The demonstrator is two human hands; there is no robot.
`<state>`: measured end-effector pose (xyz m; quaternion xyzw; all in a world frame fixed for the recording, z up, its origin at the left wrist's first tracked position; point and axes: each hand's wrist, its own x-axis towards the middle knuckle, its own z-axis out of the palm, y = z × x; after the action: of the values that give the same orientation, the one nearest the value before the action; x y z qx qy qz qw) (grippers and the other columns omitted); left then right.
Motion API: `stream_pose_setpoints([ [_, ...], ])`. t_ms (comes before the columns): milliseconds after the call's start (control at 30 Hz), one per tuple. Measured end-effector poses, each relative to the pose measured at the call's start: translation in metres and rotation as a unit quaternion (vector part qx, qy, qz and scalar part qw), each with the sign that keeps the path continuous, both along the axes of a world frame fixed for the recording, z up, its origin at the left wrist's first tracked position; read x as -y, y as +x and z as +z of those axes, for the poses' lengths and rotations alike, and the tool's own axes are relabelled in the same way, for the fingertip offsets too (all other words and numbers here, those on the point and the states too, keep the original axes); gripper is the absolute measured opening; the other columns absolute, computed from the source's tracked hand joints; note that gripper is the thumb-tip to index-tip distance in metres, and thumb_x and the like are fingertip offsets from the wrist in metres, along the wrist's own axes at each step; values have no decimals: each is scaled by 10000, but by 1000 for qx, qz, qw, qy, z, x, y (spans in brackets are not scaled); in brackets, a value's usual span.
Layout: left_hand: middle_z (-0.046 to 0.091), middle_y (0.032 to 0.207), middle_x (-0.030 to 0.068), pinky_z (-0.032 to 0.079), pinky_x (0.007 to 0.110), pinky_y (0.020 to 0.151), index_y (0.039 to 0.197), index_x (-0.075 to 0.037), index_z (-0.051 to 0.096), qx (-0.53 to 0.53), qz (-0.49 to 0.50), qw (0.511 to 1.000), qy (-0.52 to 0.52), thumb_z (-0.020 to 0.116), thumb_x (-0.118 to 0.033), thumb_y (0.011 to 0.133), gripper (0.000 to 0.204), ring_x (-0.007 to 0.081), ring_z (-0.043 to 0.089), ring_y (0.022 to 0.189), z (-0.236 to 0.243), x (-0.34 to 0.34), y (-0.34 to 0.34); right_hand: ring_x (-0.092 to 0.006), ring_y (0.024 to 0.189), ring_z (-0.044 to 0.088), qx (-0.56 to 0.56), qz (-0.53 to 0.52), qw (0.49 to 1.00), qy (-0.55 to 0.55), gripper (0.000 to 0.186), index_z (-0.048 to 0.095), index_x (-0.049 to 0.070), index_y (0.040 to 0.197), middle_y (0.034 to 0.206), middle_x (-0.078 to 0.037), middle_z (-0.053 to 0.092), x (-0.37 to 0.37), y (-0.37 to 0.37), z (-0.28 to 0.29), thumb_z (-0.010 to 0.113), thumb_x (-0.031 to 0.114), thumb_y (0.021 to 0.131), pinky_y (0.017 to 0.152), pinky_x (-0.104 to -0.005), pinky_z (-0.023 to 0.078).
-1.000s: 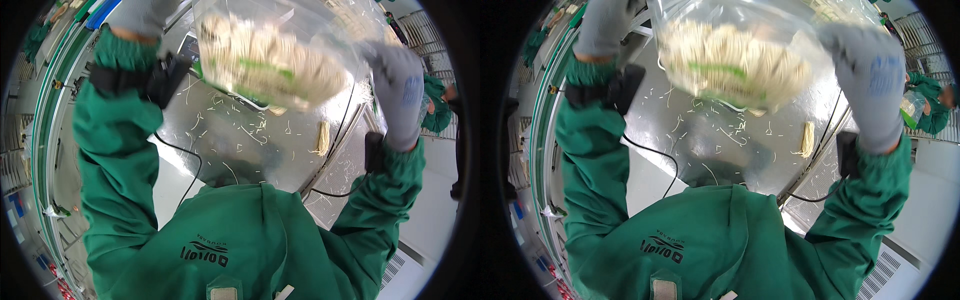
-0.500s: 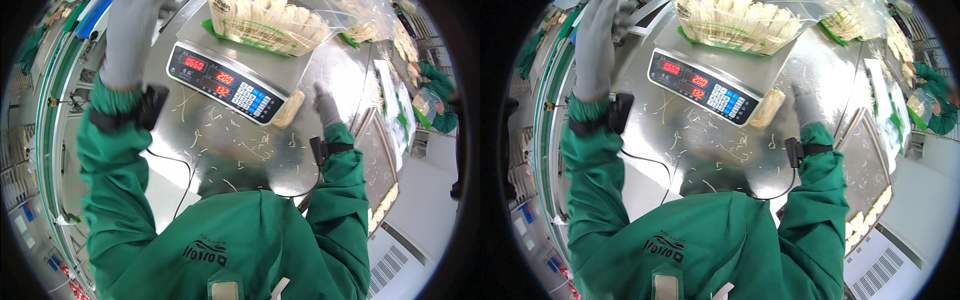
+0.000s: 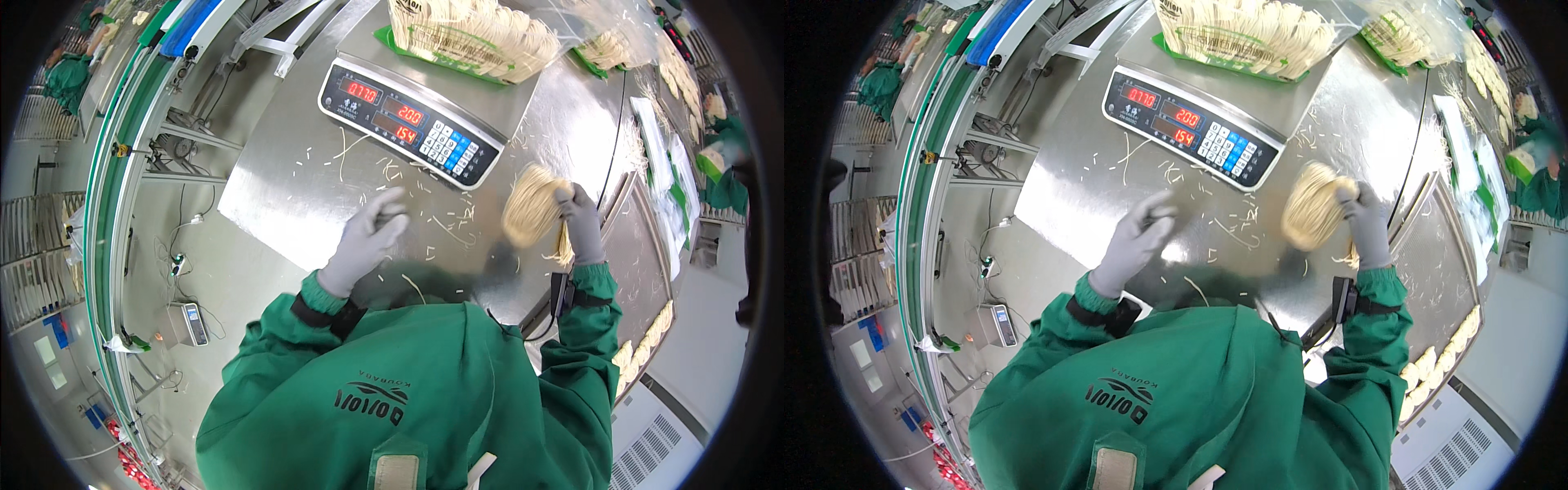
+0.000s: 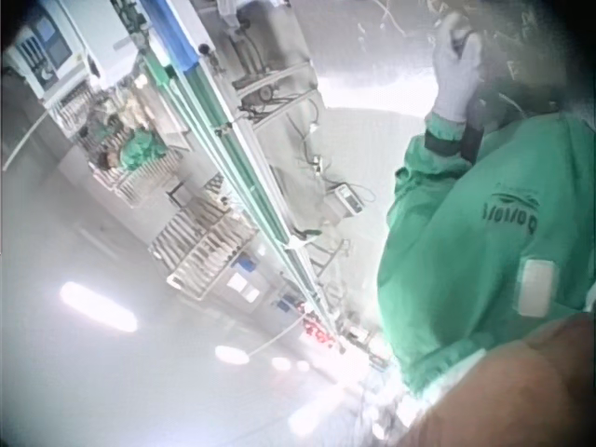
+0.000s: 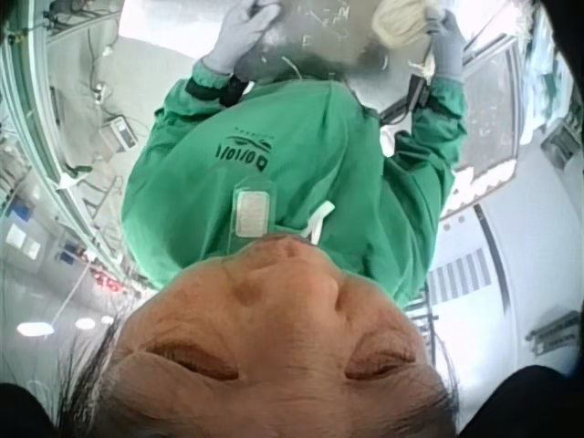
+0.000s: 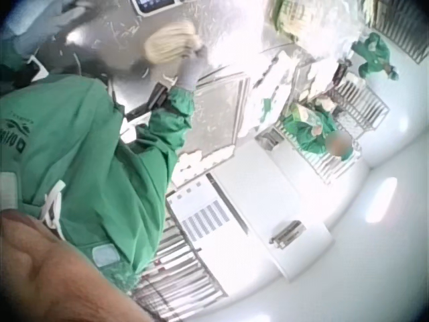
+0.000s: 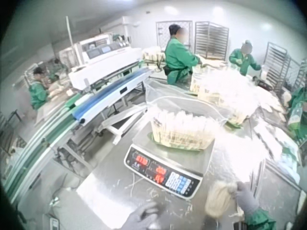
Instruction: The person repeatedly picks bundles of noodles from a tray, places them into clear plastic bags, weighs the bags on a digital scale, and sets the filled bags aside. The person also retrieves a new tray of noodles from a rack and continues the packaging cycle.
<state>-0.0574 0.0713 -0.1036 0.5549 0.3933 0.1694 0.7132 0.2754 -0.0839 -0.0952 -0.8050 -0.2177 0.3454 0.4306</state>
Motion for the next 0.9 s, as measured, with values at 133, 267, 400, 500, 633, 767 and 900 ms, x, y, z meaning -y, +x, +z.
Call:
stream_pose_setpoints([
  [133,576,1239,100,454,279,935,1405,-7,396,96,-163,981,36,644,-140,906,573,133,557,1094,-11,22,35,-158,897,613,17,265,964,-21,354,587,-33,1150,975,-109,663,14,-86,13,630,218,905,782,-314,492],
  [267,577,1270,86,441,264,960,1374,-3,449,92,-309,946,-41,652,-135,895,536,120,553,1121,-19,52,37,-143,878,600,-94,226,970,-13,333,600,-27,1120,956,-106,664,37,-143,0,621,235,915,791,-309,480],
  [400,595,1246,88,457,265,939,1307,-4,532,67,-266,962,-3,659,-131,889,454,124,573,1090,-21,79,14,-96,812,566,-155,208,965,-38,320,611,-14,1071,892,-54,648,62,-158,-2,620,271,925,739,-270,467],
  [500,630,1180,87,473,267,909,1263,-11,571,70,-235,969,24,669,-123,878,413,126,594,1043,-20,90,9,-62,836,516,-177,177,967,-42,322,593,-17,1066,909,-7,615,71,-157,2,599,283,949,754,-250,454],
  [633,668,1079,79,496,273,855,1187,-16,624,87,-213,970,73,693,-120,855,355,124,616,971,-19,96,14,-49,792,484,-131,240,960,-59,311,604,0,1021,853,15,585,73,-153,6,604,302,946,711,-236,433],
  [767,656,1069,66,489,270,851,1150,-17,635,99,-232,963,92,700,-127,849,327,117,606,964,-20,97,15,-43,777,474,-167,245,954,-38,311,604,6,1010,836,22,573,78,-149,6,592,311,953,695,-228,422],
  [900,656,1057,60,492,275,847,1114,-13,642,72,-253,964,50,691,-134,856,289,122,610,961,-23,95,13,-57,814,498,-172,173,965,-94,326,592,-7,1052,872,14,579,85,-152,2,565,308,970,738,-234,432],
])
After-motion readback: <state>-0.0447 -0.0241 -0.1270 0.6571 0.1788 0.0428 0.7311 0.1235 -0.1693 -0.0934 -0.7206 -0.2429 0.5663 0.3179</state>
